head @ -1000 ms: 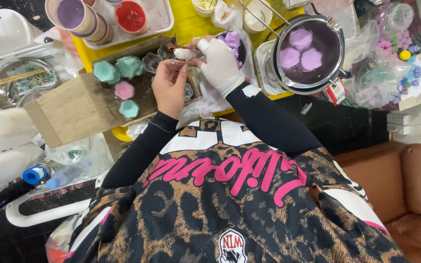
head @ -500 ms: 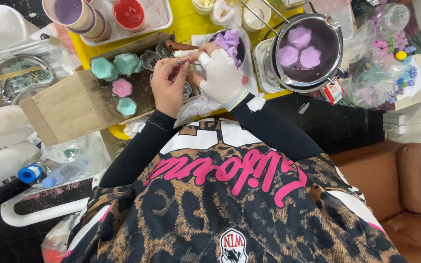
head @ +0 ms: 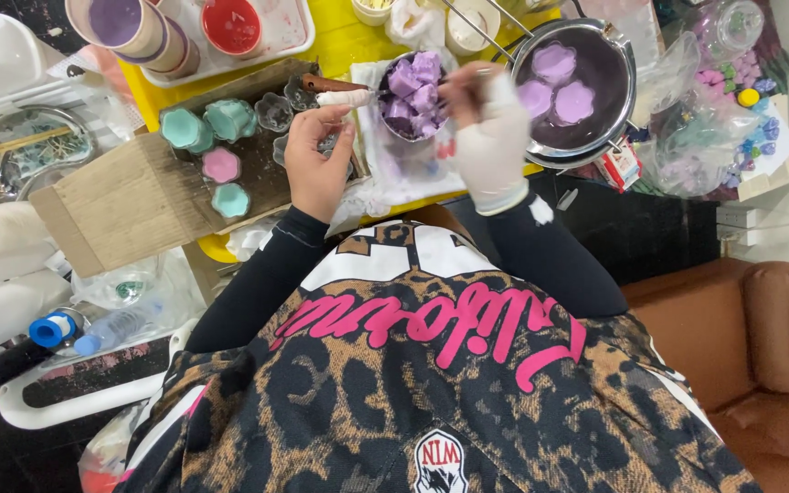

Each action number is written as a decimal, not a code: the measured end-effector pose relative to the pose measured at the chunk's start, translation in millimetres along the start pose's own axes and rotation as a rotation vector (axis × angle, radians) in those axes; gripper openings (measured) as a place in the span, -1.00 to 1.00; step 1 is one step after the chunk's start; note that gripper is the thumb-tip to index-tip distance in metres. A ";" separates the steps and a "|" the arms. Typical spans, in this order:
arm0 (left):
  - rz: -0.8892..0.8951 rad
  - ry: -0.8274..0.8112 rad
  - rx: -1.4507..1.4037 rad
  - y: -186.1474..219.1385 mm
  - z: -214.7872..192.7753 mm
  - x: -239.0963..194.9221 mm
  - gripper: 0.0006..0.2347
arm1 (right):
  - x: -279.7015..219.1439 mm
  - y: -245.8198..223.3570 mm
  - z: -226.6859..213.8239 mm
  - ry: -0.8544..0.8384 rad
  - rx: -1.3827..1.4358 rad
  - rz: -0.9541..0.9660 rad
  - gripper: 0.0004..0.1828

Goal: The person scoops purple wax pieces from a container and presses them into a clear mold, then dips and holds the mold in a pot of melted wax to coat or fill it, repeating the scooping and dipping steps at the work table.

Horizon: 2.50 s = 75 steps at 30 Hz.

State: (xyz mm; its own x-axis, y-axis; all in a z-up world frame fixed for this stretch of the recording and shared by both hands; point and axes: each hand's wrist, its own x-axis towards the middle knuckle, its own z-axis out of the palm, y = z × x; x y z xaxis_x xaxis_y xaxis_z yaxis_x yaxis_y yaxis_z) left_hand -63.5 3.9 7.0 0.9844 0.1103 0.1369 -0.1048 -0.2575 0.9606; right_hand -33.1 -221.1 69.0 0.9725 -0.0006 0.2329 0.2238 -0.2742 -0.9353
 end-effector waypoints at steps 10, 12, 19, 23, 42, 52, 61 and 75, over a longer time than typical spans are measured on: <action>-0.066 0.055 0.062 8.3 14.1 -5.1 -0.84 | -12.1 18.8 -31.2 0.053 0.458 0.091 -0.84; -0.040 0.108 0.084 4.8 16.2 -5.8 -0.87 | -9.2 17.4 -42.1 0.127 0.504 0.053 -0.80; -0.041 0.145 0.211 5.8 25.2 -14.5 -0.89 | 3.2 -6.4 -113.5 0.281 0.555 -0.027 -0.79; -0.092 0.226 0.251 26.8 42.1 -13.7 -0.88 | 10.5 -5.0 -160.4 0.332 0.637 -0.088 -0.77; 0.376 -0.346 0.997 160.9 178.3 48.3 -0.54 | 4.2 43.7 -254.2 0.385 0.610 -0.087 -0.78; 0.425 -0.405 0.873 160.7 190.1 58.0 -0.50 | 2.7 54.8 -265.9 0.458 0.667 -0.115 -0.79; 0.576 -0.455 0.797 152.5 209.0 66.4 -0.56 | 5.8 67.7 -262.9 0.423 0.625 -0.066 -0.76; 0.660 -0.493 0.928 126.7 221.4 69.0 -0.68 | 1.1 53.4 -246.4 0.322 0.510 0.030 -0.80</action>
State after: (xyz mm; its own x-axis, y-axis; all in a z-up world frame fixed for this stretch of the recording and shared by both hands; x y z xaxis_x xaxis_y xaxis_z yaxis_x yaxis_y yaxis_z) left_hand 22.4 -233.7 84.6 0.7504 -0.6194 0.2308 -0.6586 -0.7305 0.1807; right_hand -35.9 -472.7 85.0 0.9282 -0.3144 0.1989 0.2767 0.2260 -0.9340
